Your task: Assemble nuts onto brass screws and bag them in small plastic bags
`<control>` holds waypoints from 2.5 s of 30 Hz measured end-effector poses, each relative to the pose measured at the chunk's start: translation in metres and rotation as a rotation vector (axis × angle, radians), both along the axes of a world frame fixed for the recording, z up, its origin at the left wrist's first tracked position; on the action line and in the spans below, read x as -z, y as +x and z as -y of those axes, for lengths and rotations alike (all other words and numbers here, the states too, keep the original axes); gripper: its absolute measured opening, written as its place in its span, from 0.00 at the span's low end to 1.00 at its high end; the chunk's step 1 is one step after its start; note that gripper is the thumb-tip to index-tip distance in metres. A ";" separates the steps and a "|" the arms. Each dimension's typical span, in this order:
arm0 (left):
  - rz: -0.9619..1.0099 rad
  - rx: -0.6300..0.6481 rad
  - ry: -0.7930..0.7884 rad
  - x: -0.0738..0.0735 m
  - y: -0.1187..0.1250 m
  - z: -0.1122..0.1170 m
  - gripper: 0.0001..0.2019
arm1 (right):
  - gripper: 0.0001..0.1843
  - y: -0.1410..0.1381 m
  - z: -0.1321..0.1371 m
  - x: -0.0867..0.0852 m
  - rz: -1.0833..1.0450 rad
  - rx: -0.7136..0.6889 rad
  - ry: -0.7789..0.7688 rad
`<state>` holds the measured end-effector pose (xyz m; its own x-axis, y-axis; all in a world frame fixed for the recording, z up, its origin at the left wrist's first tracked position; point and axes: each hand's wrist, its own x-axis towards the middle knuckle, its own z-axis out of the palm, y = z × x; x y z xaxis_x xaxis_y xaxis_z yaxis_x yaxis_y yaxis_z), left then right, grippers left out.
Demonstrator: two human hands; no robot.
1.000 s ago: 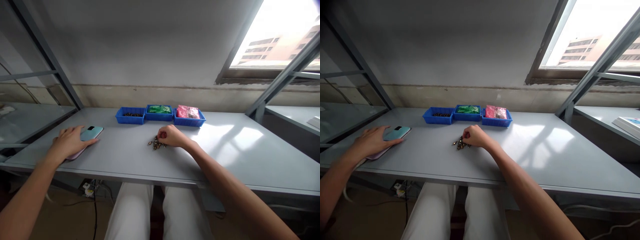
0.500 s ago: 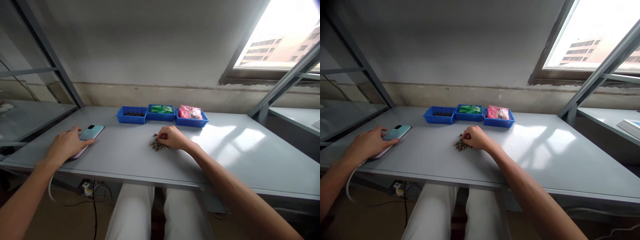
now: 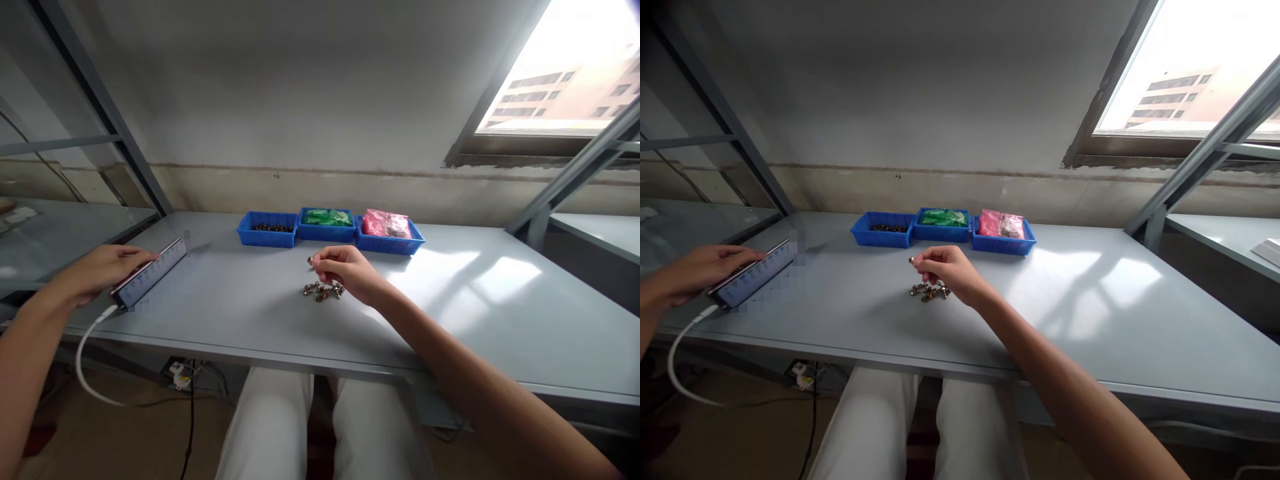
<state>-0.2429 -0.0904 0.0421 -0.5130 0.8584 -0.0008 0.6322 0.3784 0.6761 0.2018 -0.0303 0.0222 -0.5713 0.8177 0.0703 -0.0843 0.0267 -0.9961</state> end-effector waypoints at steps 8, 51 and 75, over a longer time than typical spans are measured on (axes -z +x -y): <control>0.438 -0.194 0.039 0.002 -0.003 0.009 0.24 | 0.09 -0.004 0.003 0.002 -0.259 -0.106 -0.302; 0.227 -0.025 -0.051 0.015 0.007 0.020 0.35 | 0.10 -0.001 0.002 0.000 -0.158 -0.047 -0.254; 0.204 0.080 0.173 0.044 0.012 0.032 0.29 | 0.10 0.001 0.002 0.000 -0.132 -0.034 -0.203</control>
